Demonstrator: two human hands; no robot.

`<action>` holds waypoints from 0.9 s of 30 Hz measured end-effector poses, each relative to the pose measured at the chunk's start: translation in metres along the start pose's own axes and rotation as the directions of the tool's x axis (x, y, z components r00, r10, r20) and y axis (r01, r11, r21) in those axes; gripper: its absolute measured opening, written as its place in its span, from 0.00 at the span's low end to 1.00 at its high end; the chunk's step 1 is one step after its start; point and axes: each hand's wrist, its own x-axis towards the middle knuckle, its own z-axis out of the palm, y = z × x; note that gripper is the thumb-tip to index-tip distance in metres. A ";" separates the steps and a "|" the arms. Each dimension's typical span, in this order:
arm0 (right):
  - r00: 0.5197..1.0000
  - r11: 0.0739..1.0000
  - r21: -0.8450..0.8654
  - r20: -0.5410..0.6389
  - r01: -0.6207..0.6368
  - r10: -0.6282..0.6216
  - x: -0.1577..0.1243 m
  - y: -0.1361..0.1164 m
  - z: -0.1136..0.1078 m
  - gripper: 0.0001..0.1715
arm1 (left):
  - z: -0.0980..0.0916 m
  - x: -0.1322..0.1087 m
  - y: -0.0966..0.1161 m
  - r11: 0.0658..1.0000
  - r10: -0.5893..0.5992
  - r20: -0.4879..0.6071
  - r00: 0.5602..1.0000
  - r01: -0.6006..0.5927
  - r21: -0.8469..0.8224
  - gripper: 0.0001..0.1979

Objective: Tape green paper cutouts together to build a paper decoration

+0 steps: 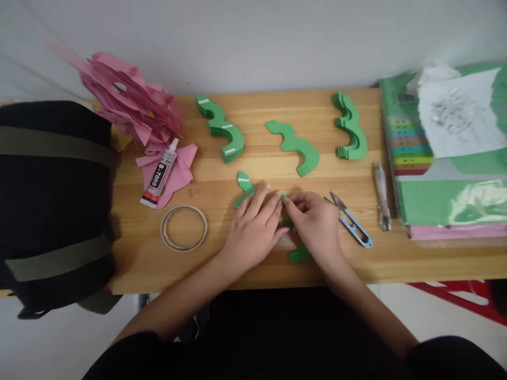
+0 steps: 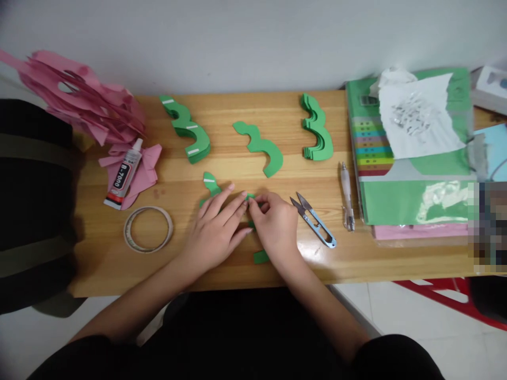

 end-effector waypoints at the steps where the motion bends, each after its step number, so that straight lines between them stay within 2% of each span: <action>1: 1.000 1.000 -0.020 -0.012 0.014 -0.014 0.000 0.000 0.000 0.12 | 0.000 0.000 0.000 1.000 -0.001 0.000 1.000 0.001 -0.001 0.22; 4: 0.999 0.999 -0.042 -0.016 0.035 -0.036 0.001 0.000 0.001 0.12 | -0.001 0.001 -0.001 1.000 -0.002 0.017 1.000 0.001 0.005 0.21; 7: 1.000 1.000 -0.015 -0.024 -0.019 0.019 0.002 0.001 -0.001 0.12 | -0.001 0.001 0.000 1.000 -0.002 0.020 1.000 0.002 0.011 0.21; 11: 0.992 0.981 0.148 0.038 -0.123 0.118 0.003 0.002 -0.005 0.17 | -0.002 0.000 -0.001 1.000 -0.009 0.038 0.999 0.010 -0.011 0.21; 15: 0.990 0.945 0.298 0.091 -0.131 0.109 0.003 0.005 -0.006 0.14 | -0.001 0.001 -0.003 0.994 -0.032 0.057 0.998 0.037 -0.100 0.19; 18: 0.988 0.915 0.382 0.119 -0.132 0.094 0.004 0.008 -0.006 0.15 | 0.001 0.003 -0.009 0.978 -0.034 -0.009 0.999 0.031 -0.207 0.17; 22: 0.981 0.862 0.480 0.169 -0.164 0.093 0.007 0.012 -0.006 0.17 | -0.007 0.001 -0.022 0.967 -0.075 -0.213 0.974 0.019 -0.254 0.16; 25: 0.984 0.842 0.522 0.174 -0.134 0.048 0.004 0.016 -0.007 0.17 | -0.026 -0.019 -0.035 0.972 -0.215 -0.293 0.932 0.176 -0.156 0.13; 27: 0.989 0.875 0.484 0.129 -0.003 -0.067 -0.003 0.020 -0.010 0.16 | -0.039 -0.043 -0.041 0.937 -0.344 -0.318 0.883 0.342 -0.064 0.14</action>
